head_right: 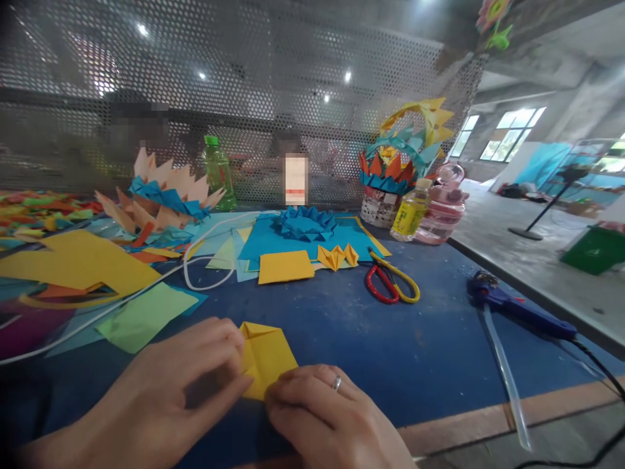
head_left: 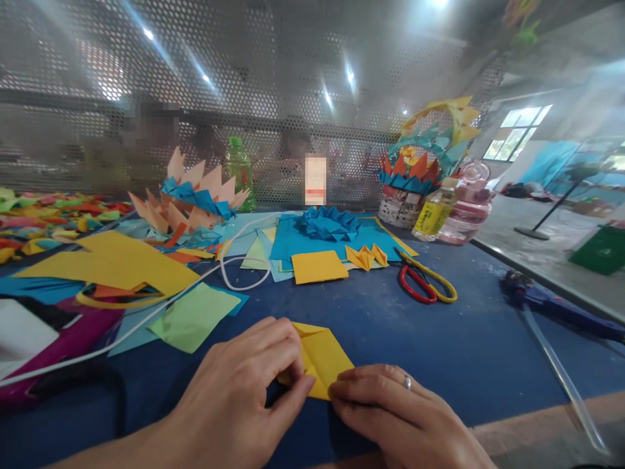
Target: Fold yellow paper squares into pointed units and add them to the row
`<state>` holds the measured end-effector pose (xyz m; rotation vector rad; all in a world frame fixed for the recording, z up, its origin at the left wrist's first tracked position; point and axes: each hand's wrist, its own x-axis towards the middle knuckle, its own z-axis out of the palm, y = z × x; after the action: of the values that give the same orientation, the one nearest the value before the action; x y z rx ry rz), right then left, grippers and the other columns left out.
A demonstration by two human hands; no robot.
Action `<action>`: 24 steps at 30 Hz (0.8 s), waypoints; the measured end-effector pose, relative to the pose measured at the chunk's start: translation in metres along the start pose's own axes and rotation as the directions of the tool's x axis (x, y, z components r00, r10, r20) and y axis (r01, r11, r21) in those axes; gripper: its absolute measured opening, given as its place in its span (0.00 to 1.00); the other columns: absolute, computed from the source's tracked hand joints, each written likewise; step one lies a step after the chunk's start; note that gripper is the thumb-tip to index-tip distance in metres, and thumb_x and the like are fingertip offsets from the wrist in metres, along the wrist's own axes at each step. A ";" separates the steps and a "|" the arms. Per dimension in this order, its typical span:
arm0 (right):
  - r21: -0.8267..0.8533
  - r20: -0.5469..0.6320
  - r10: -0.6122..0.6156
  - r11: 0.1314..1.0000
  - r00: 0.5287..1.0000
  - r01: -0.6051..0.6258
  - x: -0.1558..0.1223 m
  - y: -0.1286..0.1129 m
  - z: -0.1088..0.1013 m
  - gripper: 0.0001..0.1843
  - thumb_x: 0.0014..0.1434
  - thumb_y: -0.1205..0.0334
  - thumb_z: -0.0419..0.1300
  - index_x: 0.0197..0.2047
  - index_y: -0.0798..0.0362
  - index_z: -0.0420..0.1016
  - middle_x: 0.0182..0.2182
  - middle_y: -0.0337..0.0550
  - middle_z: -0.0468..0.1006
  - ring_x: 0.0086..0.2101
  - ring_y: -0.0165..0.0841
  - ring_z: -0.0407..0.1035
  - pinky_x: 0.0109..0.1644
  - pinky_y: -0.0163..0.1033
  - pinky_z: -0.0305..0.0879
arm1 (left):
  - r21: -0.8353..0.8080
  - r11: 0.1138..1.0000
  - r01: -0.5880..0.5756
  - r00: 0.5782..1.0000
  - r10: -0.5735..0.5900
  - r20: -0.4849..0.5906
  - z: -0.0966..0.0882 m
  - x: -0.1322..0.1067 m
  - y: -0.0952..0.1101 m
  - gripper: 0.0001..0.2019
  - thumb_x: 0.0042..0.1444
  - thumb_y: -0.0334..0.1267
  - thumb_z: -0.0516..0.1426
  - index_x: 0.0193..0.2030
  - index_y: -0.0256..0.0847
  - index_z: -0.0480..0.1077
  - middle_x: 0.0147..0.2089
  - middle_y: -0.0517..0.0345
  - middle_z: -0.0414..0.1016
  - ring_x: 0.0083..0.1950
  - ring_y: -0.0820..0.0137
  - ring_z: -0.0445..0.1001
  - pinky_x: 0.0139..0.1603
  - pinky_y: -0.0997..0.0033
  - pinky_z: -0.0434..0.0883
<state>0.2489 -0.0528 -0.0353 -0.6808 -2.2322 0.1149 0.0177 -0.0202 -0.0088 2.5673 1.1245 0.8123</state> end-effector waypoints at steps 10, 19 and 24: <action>0.004 0.093 0.037 0.999 0.995 -0.038 -0.003 0.004 -0.003 0.12 0.71 0.65 0.54 0.53 0.51 0.75 0.46 0.41 0.83 0.50 0.29 0.76 0.57 0.28 0.70 | 0.000 1.000 -0.013 1.000 0.013 0.005 0.000 0.001 0.001 0.10 0.64 0.31 0.52 0.30 0.42 0.64 0.32 0.62 0.71 0.36 0.68 0.68 0.34 0.66 0.64; -0.206 0.123 0.074 0.978 0.990 -0.047 0.000 0.001 0.006 0.14 0.71 0.64 0.54 0.55 0.46 0.75 0.40 0.42 0.80 0.40 0.32 0.77 0.45 0.33 0.76 | 0.039 0.999 -0.019 0.999 0.018 0.027 -0.003 0.002 0.004 0.10 0.65 0.31 0.52 0.31 0.42 0.66 0.33 0.61 0.71 0.36 0.66 0.70 0.34 0.66 0.66; -0.214 0.112 0.153 0.969 0.982 -0.127 0.000 -0.003 0.011 0.12 0.69 0.65 0.56 0.49 0.42 0.78 0.40 0.40 0.80 0.39 0.31 0.77 0.43 0.33 0.76 | 0.038 0.999 -0.011 1.000 0.011 0.001 -0.003 0.001 0.003 0.06 0.64 0.32 0.53 0.35 0.43 0.65 0.35 0.62 0.71 0.37 0.67 0.72 0.34 0.67 0.68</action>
<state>0.2402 -0.0535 -0.0418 -0.9693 -2.3377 -0.0040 0.0184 -0.0216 -0.0047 2.6066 1.1376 0.8003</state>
